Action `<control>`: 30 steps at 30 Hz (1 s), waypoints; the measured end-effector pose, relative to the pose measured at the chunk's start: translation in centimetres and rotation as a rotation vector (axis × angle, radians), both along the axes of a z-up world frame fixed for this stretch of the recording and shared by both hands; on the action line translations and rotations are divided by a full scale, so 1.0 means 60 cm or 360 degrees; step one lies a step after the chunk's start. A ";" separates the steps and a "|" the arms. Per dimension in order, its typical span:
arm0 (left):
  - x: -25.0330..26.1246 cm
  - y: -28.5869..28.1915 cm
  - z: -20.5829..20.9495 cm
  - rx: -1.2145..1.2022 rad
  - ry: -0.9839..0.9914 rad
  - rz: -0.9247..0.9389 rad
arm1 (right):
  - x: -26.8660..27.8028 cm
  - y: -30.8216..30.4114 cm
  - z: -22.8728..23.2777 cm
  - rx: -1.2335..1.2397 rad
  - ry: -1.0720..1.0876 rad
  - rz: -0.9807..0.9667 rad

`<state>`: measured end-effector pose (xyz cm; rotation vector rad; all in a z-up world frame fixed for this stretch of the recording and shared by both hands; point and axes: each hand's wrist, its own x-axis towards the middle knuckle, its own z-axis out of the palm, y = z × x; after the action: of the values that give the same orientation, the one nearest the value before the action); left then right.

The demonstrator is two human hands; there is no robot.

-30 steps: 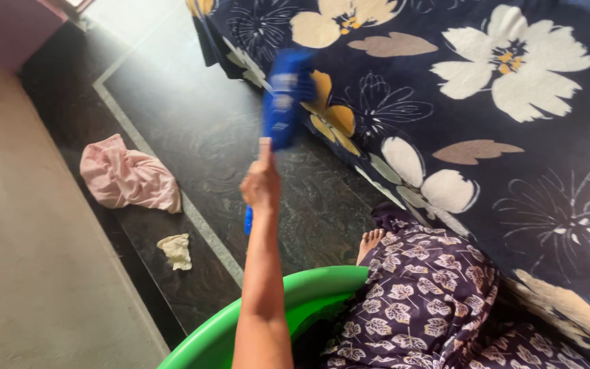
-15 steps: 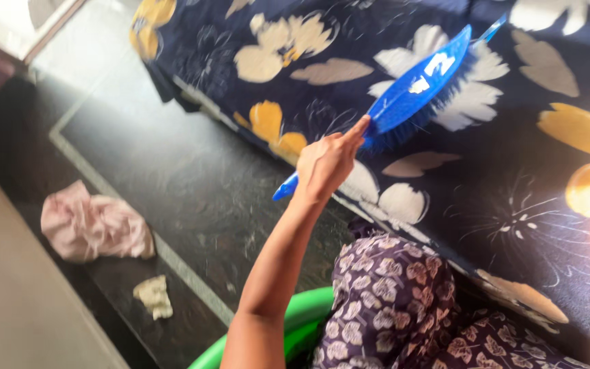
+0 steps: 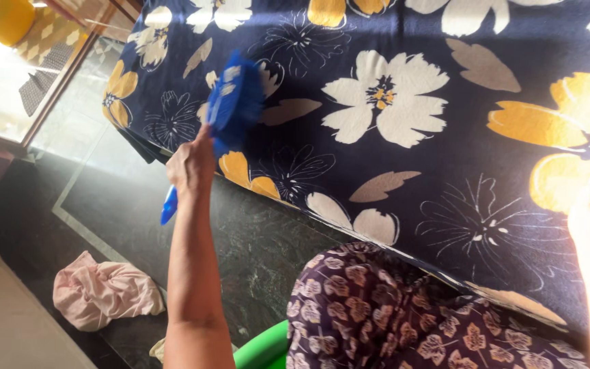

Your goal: The person cleans a bed by using a blue brush to sweep the surface of the floral-patterned bedspread and the edges of the bed frame.

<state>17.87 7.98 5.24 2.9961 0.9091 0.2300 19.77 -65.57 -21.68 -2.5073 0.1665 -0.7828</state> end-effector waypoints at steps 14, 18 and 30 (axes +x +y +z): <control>-0.099 -0.177 -0.087 -0.0610 -0.0332 -0.0986 | 0.005 0.031 0.077 -0.0015 -0.0296 0.0190; -0.146 -0.115 -0.062 -0.0545 -0.0159 -0.0369 | 0.005 0.034 0.086 -0.0049 -0.0280 0.0131; -0.109 -0.157 0.005 -0.0873 -0.0283 -0.0532 | 0.002 0.029 0.070 0.0336 -0.0219 0.0149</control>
<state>11.31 -1.45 5.56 2.5082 0.3637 0.1980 19.87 -63.84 -17.47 -2.2386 0.0792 -0.8494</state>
